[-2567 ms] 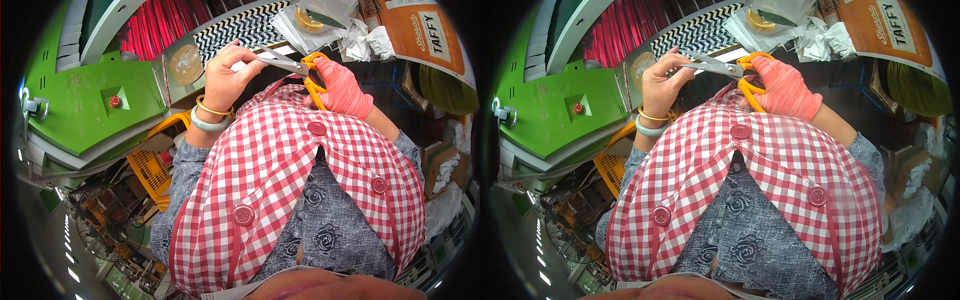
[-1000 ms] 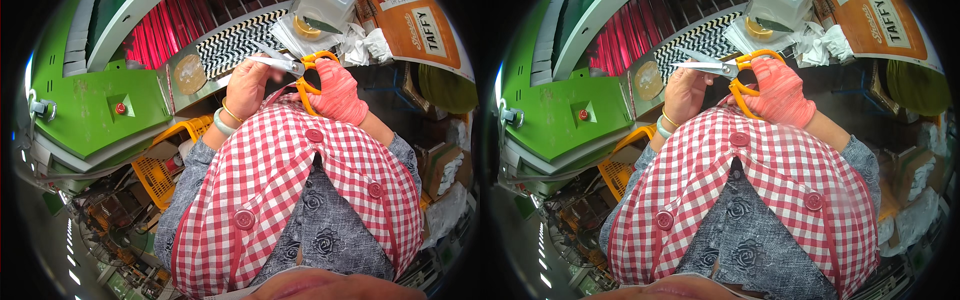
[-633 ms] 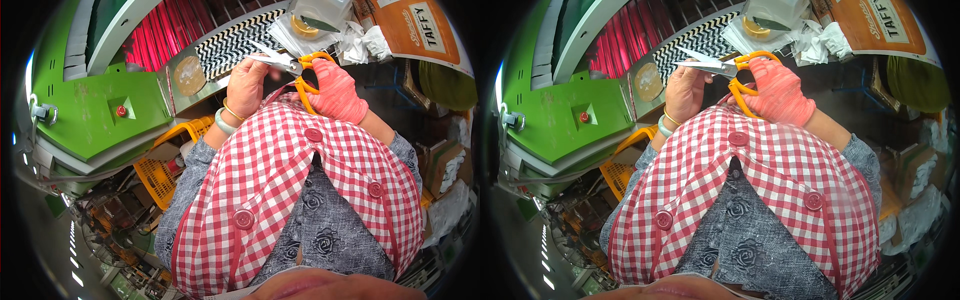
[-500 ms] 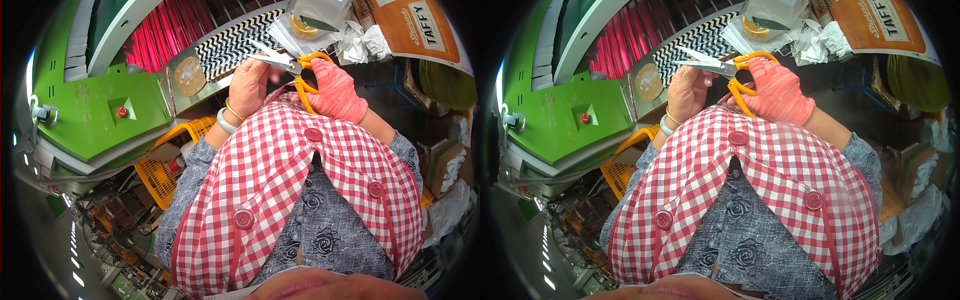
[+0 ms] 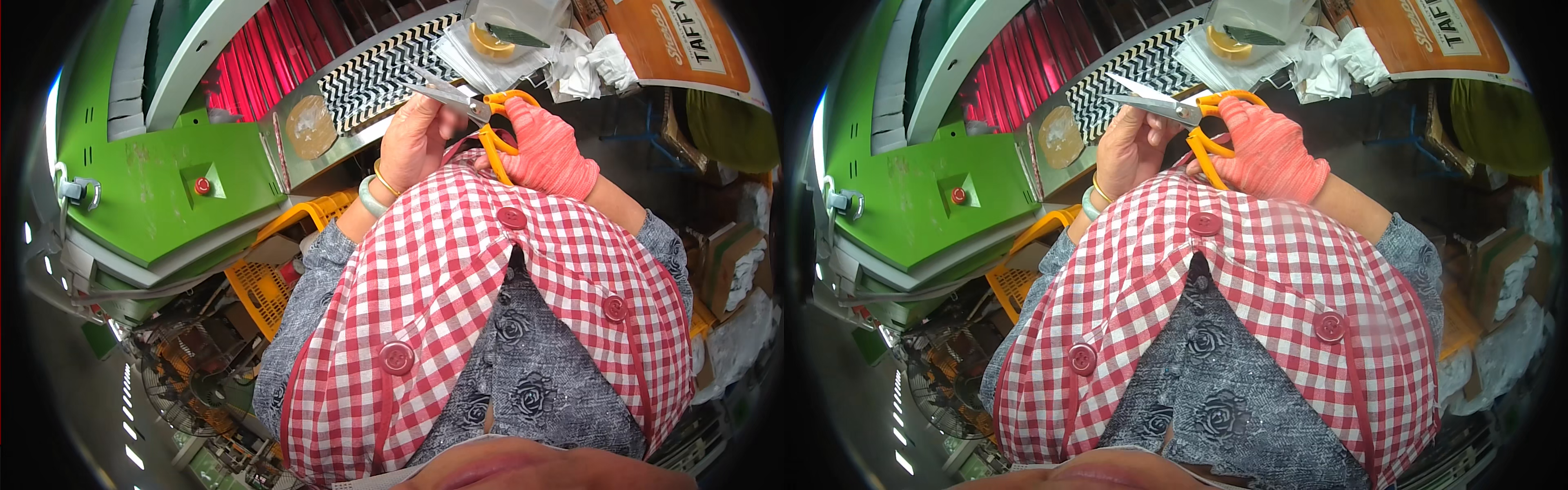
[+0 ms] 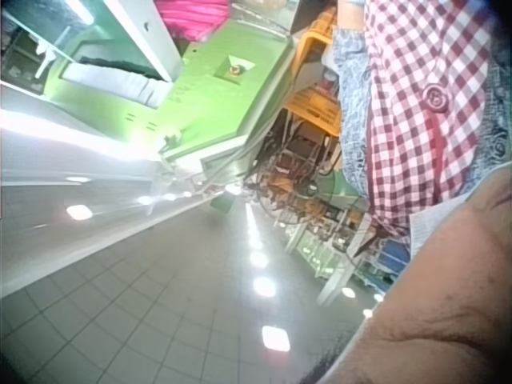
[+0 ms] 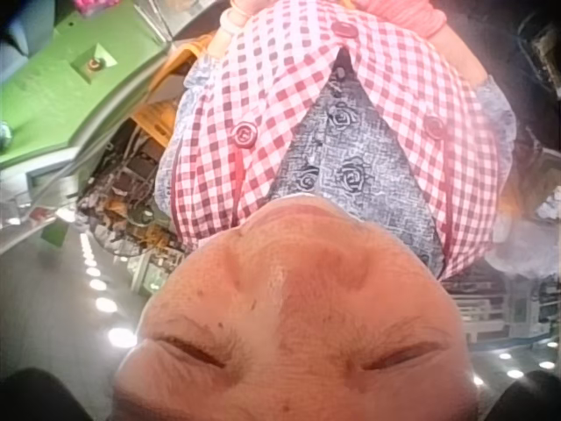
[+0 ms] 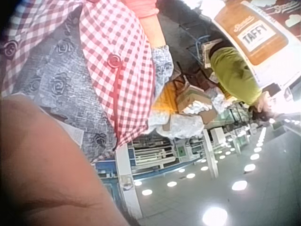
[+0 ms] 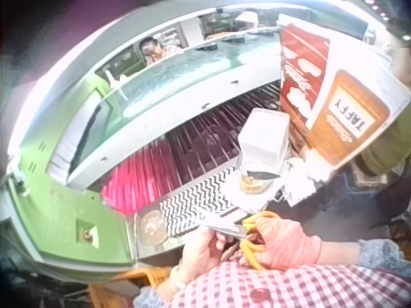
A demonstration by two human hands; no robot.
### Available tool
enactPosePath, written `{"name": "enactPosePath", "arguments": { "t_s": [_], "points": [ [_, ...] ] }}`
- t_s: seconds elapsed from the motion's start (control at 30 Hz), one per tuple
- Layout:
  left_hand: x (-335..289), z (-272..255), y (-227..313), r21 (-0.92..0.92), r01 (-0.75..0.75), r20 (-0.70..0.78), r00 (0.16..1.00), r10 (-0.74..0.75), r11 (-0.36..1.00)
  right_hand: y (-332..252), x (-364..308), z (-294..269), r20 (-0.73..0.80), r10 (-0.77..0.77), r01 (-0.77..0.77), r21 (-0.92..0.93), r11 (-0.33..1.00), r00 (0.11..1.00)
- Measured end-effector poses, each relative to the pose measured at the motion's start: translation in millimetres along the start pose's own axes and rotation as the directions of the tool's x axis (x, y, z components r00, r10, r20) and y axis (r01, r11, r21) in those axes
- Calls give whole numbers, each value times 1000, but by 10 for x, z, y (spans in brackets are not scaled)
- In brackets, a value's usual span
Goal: Cutting and trimming small white material components at a factory workstation using scissors, and handling finished boxes.
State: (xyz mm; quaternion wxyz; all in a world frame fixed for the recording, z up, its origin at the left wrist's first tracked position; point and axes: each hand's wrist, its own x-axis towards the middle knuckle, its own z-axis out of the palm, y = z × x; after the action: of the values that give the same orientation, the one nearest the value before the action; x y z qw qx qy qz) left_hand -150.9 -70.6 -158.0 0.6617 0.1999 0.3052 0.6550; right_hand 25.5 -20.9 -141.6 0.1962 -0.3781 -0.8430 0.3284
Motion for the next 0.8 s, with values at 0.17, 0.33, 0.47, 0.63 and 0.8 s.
{"name": "enactPosePath", "arguments": {
  "t_s": [0.17, 0.33, 0.47, 0.63, 0.8],
  "points": [
    [5, 4, -11, -19, 17, 41, 999, -16, 1000, 12, 4, -1, -3, -76, 75, -124, 989, 997],
    [9, 23, -39, -20, 25, 44, 999, -24, 999, 23, 3, 15, 24, -9, 10, -53, 999, 1000],
    [2, 29, -34, -1, 7, -29, 1000, -7, 1000, 69, 16, 38, 42, 19, -17, -46, 999, 999],
    [-9, -10, -1, 99, -12, -16, 1000, 13, 995, 17, 24, 10, 54, 37, -34, -51, 998, 998],
    [-16, -47, 21, 170, -17, -19, 1000, 20, 985, 24, 9, 2, 13, -75, 76, -110, 991, 997]
  ]
}}
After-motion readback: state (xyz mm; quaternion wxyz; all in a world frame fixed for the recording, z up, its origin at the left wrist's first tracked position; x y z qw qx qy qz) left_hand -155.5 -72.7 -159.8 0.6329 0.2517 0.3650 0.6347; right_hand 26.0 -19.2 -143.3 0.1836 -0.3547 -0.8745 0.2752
